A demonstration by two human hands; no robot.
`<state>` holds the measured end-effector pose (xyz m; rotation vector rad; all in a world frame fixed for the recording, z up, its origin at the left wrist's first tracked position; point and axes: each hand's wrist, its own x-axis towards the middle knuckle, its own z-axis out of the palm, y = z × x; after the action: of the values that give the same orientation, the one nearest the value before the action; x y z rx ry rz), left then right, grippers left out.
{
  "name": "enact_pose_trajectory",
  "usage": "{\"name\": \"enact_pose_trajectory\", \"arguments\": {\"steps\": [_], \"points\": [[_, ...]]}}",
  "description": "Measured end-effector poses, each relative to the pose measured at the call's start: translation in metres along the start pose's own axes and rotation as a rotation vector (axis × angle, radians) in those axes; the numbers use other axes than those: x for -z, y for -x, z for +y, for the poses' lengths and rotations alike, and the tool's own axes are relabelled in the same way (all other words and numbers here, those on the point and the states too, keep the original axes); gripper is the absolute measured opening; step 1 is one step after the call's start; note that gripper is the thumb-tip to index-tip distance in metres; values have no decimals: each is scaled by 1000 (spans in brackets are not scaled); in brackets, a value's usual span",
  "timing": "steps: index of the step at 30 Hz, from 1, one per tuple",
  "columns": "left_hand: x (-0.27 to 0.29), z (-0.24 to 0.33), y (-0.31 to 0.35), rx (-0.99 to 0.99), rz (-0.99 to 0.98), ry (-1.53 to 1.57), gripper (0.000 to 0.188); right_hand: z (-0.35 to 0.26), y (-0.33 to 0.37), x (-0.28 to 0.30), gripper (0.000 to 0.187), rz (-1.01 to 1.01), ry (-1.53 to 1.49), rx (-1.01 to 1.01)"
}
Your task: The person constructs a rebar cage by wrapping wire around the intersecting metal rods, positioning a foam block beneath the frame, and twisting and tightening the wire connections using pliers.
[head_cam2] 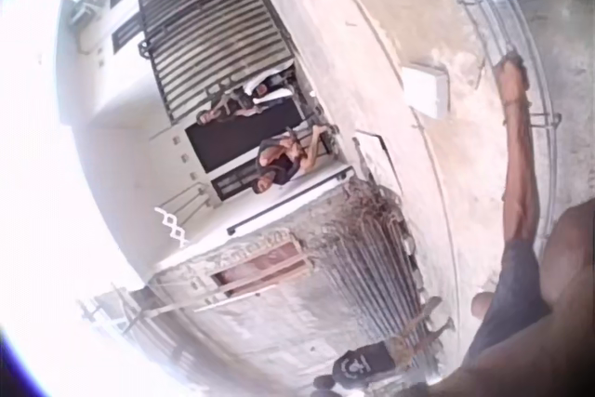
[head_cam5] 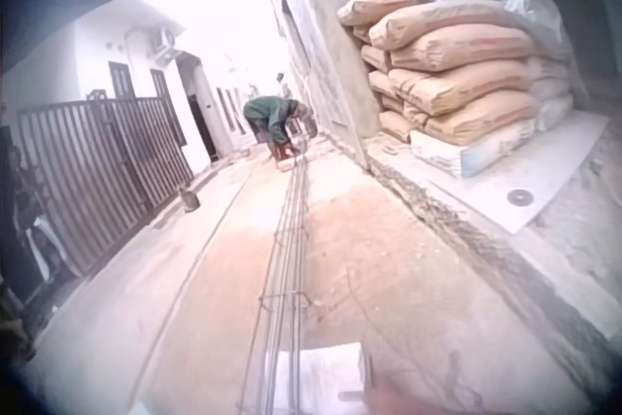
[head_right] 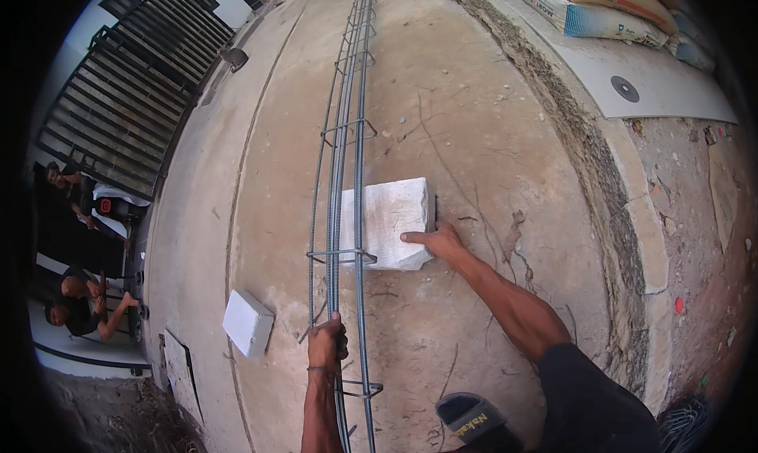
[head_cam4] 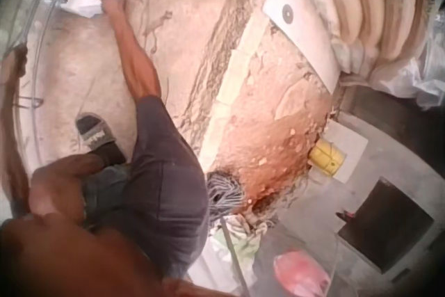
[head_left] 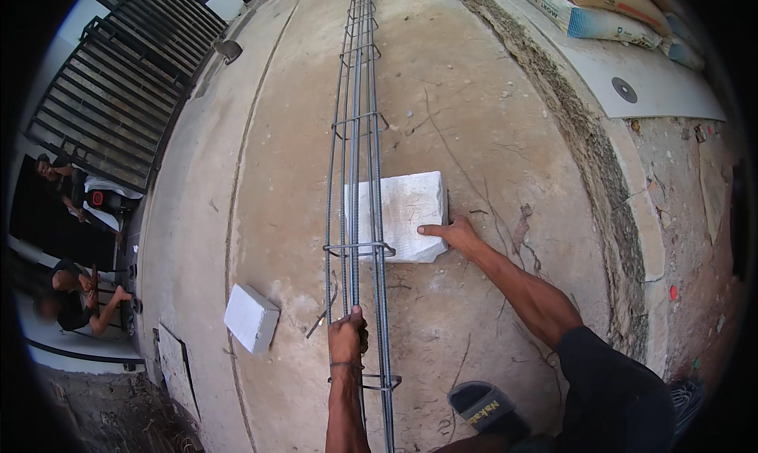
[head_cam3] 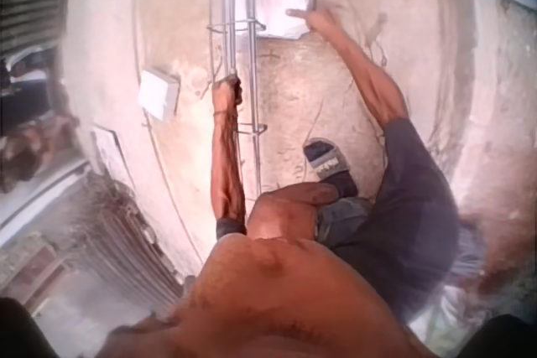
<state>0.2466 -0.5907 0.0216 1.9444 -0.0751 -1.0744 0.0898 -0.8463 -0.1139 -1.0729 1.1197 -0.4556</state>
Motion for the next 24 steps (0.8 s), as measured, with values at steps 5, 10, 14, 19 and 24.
{"name": "enact_pose_trajectory", "arguments": {"steps": [5, 10, 14, 19, 24], "points": [[-11, -13, -7, -15, -6, 3, 40, 10, 37, -14, 87, -35, 133, -7], [-15, -17, -3, -10, -3, -13, 43, 6, 45, -14, 90, -144, 197, -69], [-9, -27, -12, -48, -19, -34, 41, -31, 81, -12, 98, -272, 453, -30], [-4, -25, -5, -65, -26, -88, 45, -58, 120, 40, 85, 80, 669, 174], [-18, -50, 19, -613, 231, -678, 41, -60, 134, 27, 58, 41, 721, 479]]}}
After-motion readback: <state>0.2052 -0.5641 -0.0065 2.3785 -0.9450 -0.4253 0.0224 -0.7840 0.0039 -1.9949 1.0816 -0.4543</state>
